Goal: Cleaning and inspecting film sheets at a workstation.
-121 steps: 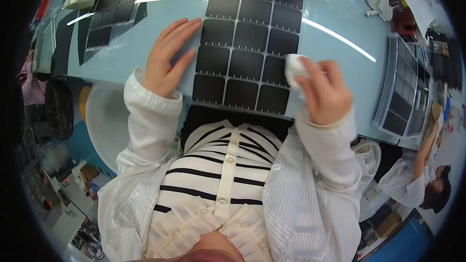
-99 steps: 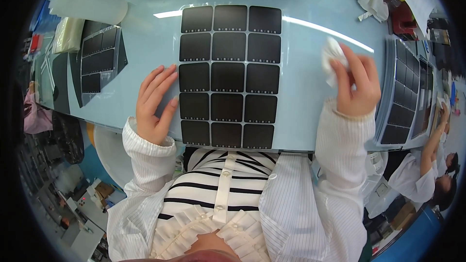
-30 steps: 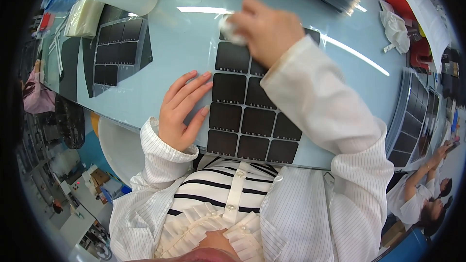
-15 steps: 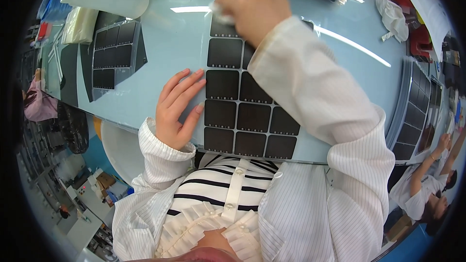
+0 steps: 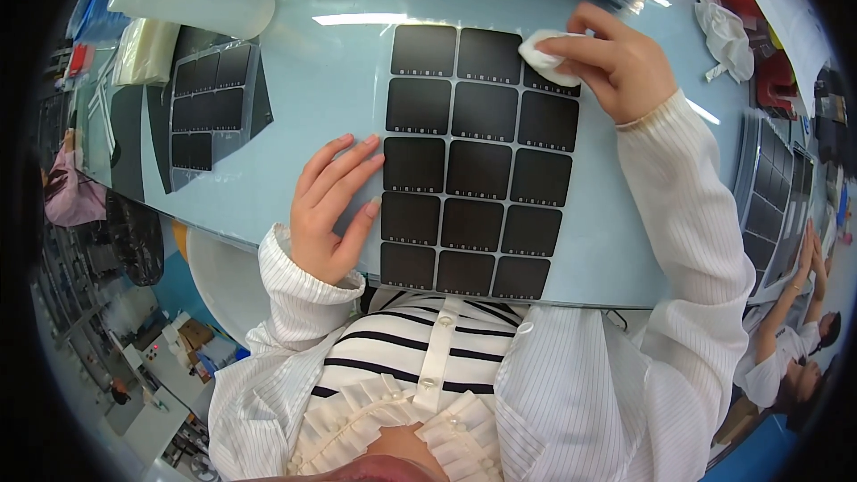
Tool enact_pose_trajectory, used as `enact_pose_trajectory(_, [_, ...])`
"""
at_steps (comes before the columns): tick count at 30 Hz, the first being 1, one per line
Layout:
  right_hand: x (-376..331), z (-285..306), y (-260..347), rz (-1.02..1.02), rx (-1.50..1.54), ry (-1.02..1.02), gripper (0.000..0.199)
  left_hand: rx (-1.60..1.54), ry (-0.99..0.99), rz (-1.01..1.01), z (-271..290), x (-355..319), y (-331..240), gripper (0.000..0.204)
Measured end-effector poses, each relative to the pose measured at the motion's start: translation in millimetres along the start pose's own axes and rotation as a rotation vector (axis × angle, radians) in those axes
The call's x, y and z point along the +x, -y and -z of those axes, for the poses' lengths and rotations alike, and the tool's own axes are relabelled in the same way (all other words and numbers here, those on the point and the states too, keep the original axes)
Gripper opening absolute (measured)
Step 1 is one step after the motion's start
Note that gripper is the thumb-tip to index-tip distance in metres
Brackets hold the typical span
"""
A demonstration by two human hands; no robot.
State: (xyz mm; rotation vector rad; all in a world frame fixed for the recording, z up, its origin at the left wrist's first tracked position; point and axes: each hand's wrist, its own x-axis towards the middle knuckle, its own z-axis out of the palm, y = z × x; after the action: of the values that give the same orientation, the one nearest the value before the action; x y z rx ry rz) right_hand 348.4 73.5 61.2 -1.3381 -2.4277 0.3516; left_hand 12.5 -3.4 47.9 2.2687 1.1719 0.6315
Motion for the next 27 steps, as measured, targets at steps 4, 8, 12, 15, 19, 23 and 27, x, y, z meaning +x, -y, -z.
enact_pose_trajectory(4, [36.5, -24.2, 21.2, 0.062, 0.131, 0.010, 0.035, -0.003, 0.008, -0.004, 0.2, 2.2, -0.4, 0.043])
enact_pose_trajectory(8, [86.0, -52.0, 52.5, 0.137, 0.106, 0.018, 0.030, 0.007, 0.012, 0.005, -1.0, 2.0, 0.1, 0.042])
enact_pose_trajectory(12, [81.0, -48.7, 53.1, 0.148, 0.091, 0.026, 0.028, 0.004, 0.010, 0.006, -1.1, 0.3, 1.7, 0.042])
enact_pose_trajectory(15, [41.0, -22.5, 23.2, 0.069, 0.184, 0.150, 0.033, -0.002, -0.005, -0.005, -0.9, -1.9, 2.3, 0.041])
enact_pose_trajectory(19, [-26.7, 11.9, -21.2, -0.026, 0.234, 0.154, 0.038, -0.002, -0.014, -0.014, -1.5, -2.8, 1.3, 0.041])
enact_pose_trajectory(23, [-87.1, 34.8, -24.7, -0.133, 0.064, -0.007, 0.036, -0.005, -0.028, -0.032, -2.0, -3.8, 1.9, 0.041])
enact_pose_trajectory(27, [-140.6, 46.4, 0.5, -0.587, -0.022, -0.265, 0.046, -0.005, -0.035, -0.068, -1.3, -0.7, -2.9, 0.041])
